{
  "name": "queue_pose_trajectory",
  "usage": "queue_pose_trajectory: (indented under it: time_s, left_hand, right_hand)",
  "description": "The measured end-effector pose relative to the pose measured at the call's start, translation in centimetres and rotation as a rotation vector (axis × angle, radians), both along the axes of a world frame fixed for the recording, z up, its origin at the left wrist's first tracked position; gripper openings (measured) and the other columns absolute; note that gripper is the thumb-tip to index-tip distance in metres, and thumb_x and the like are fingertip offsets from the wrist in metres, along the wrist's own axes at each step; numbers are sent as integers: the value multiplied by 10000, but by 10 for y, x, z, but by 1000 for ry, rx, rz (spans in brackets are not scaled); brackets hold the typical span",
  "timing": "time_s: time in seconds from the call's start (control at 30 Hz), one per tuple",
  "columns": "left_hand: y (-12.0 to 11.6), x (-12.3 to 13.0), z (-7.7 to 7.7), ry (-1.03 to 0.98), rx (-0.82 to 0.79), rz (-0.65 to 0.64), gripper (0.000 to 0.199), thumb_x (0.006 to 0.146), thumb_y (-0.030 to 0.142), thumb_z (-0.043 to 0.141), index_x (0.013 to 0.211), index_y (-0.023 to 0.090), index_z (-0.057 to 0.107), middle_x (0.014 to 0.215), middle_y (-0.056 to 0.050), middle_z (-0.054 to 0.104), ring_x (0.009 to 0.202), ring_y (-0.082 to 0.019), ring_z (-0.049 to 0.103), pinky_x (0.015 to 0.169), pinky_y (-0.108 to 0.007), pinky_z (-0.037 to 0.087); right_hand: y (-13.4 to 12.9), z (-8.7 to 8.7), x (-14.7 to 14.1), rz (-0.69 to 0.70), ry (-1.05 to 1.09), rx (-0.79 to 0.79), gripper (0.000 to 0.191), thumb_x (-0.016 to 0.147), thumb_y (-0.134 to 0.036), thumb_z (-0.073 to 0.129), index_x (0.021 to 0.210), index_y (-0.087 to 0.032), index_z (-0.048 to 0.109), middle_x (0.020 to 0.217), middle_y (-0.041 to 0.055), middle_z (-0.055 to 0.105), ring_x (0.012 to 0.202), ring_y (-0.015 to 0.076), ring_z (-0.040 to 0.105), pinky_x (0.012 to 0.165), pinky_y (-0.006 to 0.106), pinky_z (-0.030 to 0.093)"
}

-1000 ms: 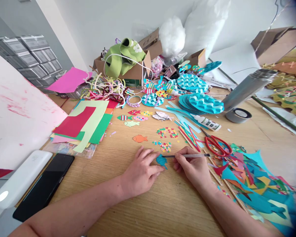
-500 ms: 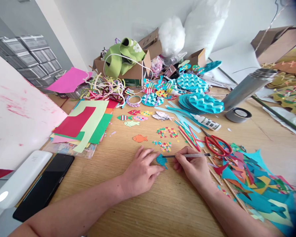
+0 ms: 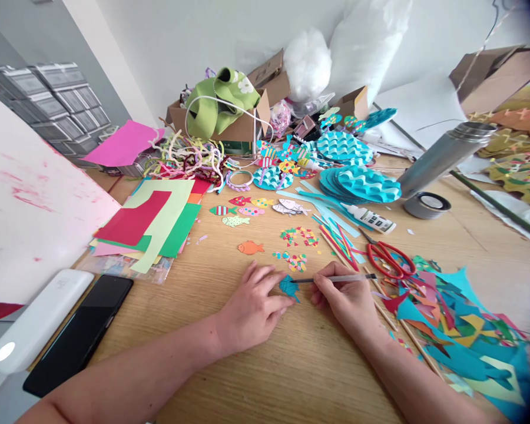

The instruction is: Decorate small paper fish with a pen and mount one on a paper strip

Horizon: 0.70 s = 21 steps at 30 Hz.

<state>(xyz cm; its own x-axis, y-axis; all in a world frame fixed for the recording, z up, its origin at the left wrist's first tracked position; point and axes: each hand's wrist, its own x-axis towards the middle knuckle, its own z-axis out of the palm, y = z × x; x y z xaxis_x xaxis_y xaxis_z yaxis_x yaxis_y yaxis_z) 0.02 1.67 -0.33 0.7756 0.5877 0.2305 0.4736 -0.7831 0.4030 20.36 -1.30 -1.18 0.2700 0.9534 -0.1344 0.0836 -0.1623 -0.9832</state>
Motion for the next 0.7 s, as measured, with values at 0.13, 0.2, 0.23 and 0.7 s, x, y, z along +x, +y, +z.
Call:
queue_pose_trajectory:
  time_s: [0.13,0.2,0.23,0.7]
  left_hand:
    - [0,0,0,-1,1,-7,245,921,218,549,1076,296,722,1338,-67,561,1255,-256,434,1110,-531,304]
    - [0,0,-1,0,-1,-9,247,920,218,550,1081,295,720,1338,-69,561,1258,-257,432,1110,-535,301]
    - [1,0,-1,0,-2,-9,247,920,217,550,1082,295,720,1336,-70,561,1259,-259,431,1111,-538,299]
    - [0,0,-1,-15,9,-8,243,915,212,555,1068,292,725,1324,-71,571,1252,-259,439,1105,-533,308]
  right_hand:
    - [0,0,1,28,-12,19,182,749,-308,668,641,-215,556,478,-11,625,385,134,565,374,208,439]
    - [0,-1,1,45,-16,26,179,754,-297,663,637,-213,556,483,-10,628,389,134,569,380,209,443]
    - [0,-1,2,49,-16,29,179,752,-295,663,636,-212,555,485,-9,629,391,135,571,381,210,445]
    - [-1,-1,0,39,-21,36,197,739,-339,669,631,-213,563,482,-7,619,390,136,564,378,216,442]
